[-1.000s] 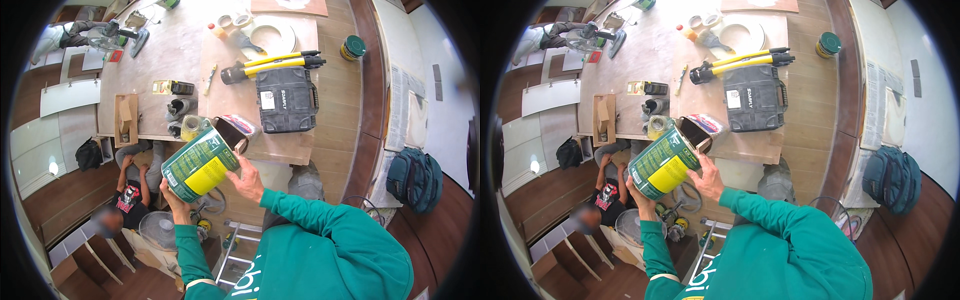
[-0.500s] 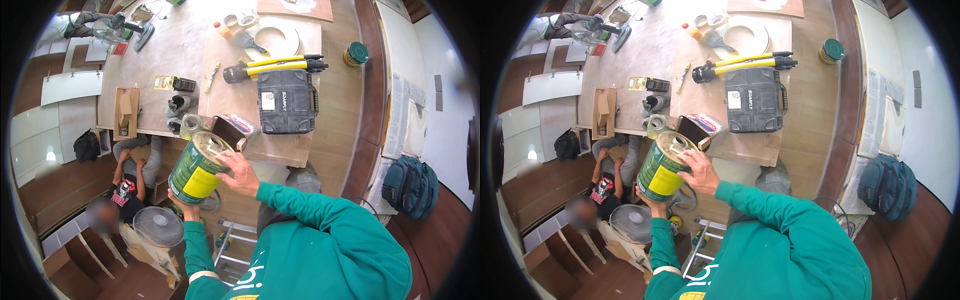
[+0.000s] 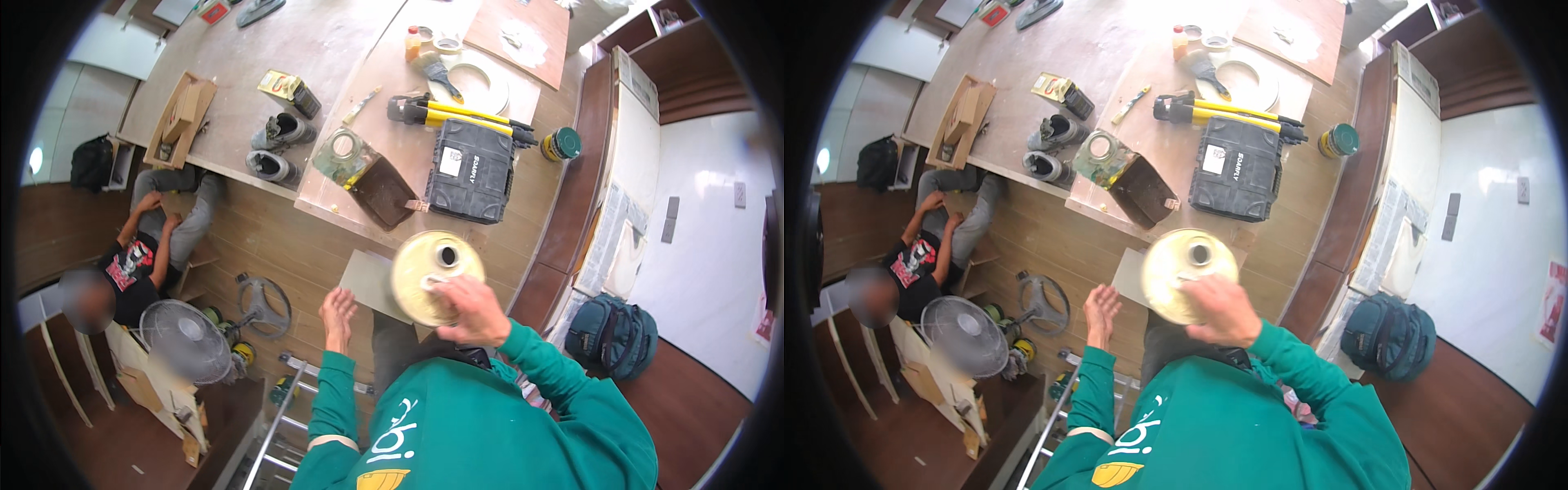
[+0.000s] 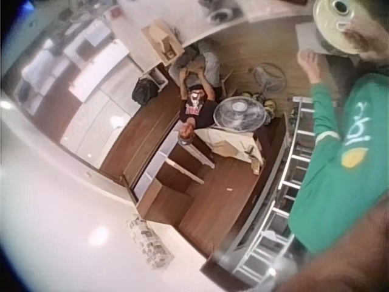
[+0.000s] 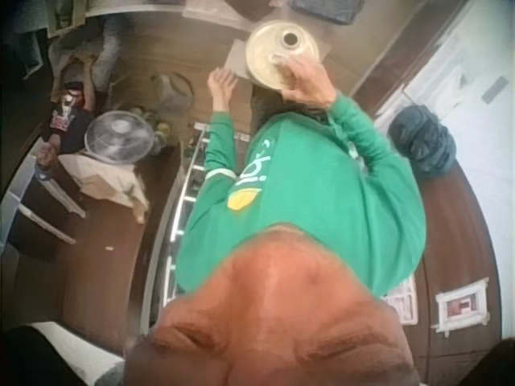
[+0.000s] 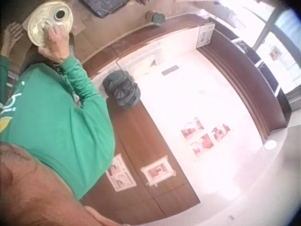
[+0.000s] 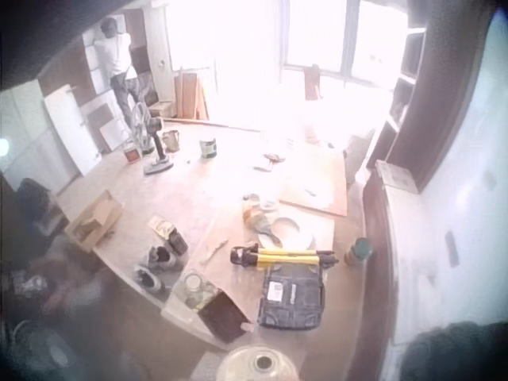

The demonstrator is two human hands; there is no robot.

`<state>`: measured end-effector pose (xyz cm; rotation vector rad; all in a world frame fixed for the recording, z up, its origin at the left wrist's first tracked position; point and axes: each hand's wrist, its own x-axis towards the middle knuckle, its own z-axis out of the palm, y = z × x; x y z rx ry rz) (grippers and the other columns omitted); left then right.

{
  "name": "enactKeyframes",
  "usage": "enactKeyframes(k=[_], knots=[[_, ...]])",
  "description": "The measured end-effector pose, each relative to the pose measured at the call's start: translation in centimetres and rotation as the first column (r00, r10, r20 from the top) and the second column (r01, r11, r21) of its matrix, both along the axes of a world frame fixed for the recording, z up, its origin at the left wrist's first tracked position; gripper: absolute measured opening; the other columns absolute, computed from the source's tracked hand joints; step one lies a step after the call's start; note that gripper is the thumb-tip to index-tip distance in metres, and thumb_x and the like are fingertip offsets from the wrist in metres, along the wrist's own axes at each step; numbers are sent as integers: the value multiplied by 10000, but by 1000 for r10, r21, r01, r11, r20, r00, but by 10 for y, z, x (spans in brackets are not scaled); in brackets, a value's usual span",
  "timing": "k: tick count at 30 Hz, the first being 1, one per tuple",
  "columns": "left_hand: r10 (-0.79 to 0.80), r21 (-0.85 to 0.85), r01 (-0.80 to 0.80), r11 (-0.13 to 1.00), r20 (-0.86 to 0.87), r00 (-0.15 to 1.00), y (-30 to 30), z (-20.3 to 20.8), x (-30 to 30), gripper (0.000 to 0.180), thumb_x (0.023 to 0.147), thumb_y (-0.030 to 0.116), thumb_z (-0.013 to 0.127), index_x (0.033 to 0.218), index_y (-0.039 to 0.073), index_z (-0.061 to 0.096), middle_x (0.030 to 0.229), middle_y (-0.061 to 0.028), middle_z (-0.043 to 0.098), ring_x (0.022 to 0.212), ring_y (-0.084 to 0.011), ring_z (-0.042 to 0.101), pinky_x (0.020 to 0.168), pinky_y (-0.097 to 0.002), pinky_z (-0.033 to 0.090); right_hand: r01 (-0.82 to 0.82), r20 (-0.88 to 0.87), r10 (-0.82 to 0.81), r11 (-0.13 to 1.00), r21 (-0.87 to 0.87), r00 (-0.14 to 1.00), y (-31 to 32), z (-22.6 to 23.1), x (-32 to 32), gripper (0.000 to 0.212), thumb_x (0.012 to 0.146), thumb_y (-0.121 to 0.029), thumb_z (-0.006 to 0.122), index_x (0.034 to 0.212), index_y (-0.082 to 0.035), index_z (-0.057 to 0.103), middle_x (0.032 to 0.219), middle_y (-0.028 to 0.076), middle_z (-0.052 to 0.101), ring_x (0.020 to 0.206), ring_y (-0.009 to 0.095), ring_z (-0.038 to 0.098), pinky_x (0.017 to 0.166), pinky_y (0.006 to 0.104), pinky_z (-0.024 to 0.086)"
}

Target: The person retrieves a paint can from under a sink, opens it, and stirs the contents with a stick. They then pour some of the paint into a smaller container and continue stirring.

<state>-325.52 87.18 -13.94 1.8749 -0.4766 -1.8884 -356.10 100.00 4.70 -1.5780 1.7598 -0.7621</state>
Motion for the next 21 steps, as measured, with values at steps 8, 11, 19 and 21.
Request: enactKeyframes(k=[8, 11, 19, 21], knots=[[-314, -610, 380, 696, 218, 924, -85, 55, -133, 592, 837, 230, 800, 1269, -117, 590, 1167, -224, 693, 1074, -281, 686, 947, -365, 535, 261, -323, -242, 965, 17, 915, 51, -114, -21, 579, 578, -209, 823, 1105, -63, 632, 817, 81, 556, 807, 307, 579, 755, 424, 494], [-195, -602, 352, 717, 311, 930, -115, 48, -160, 702, 817, 346, 815, 1285, -120, 578, 1203, -263, 678, 1123, -346, 667, 998, -404, 507, 343, -365, -338, 938, -54, 867, 49, -148, -11, 560, 600, -184, 837, 1104, -60, 627, 857, 93, 578, 856, 321, 590, 794, 447, 488], [-53, -671, 193, 715, 223, 973, -146, 26, -211, 718, 876, 489, 747, 1272, -95, 610, 1181, -231, 686, 1126, -328, 636, 1016, -410, 455, 429, -378, -414, 902, -47, 828, 43, -140, -12, 714, 729, -317, 881, 1331, -53, 602, 1213, 141, 571, 913, 281, 643, 822, 421, 547], [-42, -697, 141, 703, 158, 987, -148, 26, -218, 658, 916, 487, 719, 1245, -77, 635, 1151, -205, 703, 1089, -301, 645, 988, -393, 463, 482, -289, -444, 873, 74, 848, 46, -139, -21, 679, 752, -336, 868, 1316, -60, 611, 1189, 149, 575, 983, 329, 636, 857, 440, 545]])
